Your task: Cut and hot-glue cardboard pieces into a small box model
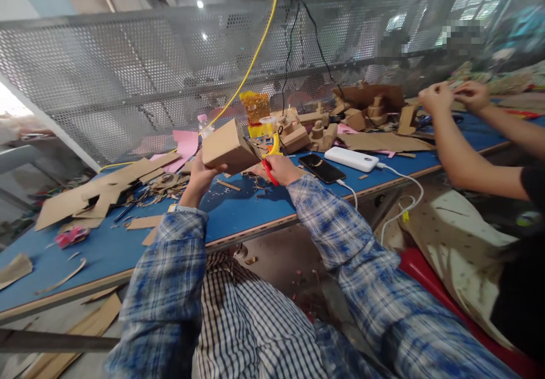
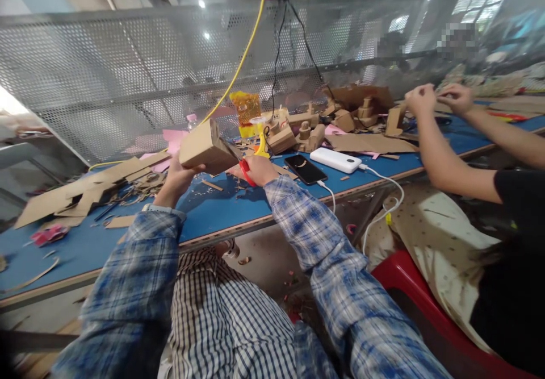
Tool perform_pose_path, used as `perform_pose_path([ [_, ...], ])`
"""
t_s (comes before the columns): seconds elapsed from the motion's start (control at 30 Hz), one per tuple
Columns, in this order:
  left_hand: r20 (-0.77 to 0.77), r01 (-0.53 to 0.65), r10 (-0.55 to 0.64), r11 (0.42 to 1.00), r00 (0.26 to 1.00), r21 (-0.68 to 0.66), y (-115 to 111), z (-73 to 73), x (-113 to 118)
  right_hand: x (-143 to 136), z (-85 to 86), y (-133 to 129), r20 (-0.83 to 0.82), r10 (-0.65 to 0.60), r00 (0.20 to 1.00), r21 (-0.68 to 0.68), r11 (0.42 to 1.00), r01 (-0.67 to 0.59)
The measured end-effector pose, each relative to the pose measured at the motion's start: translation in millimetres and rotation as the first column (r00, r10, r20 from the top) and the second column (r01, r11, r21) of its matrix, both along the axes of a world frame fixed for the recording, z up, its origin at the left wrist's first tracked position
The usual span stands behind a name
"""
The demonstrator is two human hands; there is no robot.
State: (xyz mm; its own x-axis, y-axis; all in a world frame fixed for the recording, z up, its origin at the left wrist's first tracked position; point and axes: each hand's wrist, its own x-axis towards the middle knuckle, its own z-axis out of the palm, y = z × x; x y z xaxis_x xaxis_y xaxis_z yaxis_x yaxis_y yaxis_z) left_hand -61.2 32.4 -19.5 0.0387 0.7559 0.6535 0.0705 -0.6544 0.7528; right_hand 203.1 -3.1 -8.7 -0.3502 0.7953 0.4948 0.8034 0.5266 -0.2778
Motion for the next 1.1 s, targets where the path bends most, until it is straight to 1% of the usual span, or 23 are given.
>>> perform_pose_path([
  [0.1,-0.036,-0.054,0.055,0.998,0.998,0.034,1.3,0.1,-4.3,-0.8,-0.2,-0.8,0.050,-0.029,0.998,0.007,1.000,0.029],
  [0.23,-0.101,-0.126,0.136,0.987,0.986,0.102,-0.3,3.5,-7.5,-2.1,-1.7,0.1,0.054,-0.030,0.998,-0.009,1.000,0.030],
  [0.33,-0.135,-0.147,0.159,0.985,0.978,0.095,-1.3,4.8,-7.7,-1.5,-2.6,1.3,0.053,-0.035,0.998,-0.022,0.999,0.036],
  [0.47,-0.126,-0.127,0.136,0.989,0.983,0.080,-1.1,3.8,-6.3,-0.2,-3.5,2.1,0.044,-0.021,0.999,-0.051,0.998,0.023],
  [0.67,-0.098,-0.046,0.049,0.998,0.994,0.032,1.4,1.2,-4.8,0.2,-6.8,5.2,-0.007,0.013,1.000,-0.069,0.998,-0.013],
  [0.8,-0.088,-0.046,0.048,0.999,0.995,0.029,0.6,1.4,-3.1,1.5,-7.4,6.1,-0.025,-0.006,1.000,-0.076,0.997,0.005],
  [0.93,-0.071,-0.036,0.037,0.999,0.997,0.018,-1.7,2.7,-1.7,1.9,-5.2,5.9,0.049,-0.002,0.999,-0.055,0.998,0.004],
  [1.1,-0.081,-0.069,0.071,0.997,0.994,0.027,-1.3,2.5,-4.2,0.4,-3.6,7.7,0.131,0.063,0.989,0.008,0.998,-0.064],
])
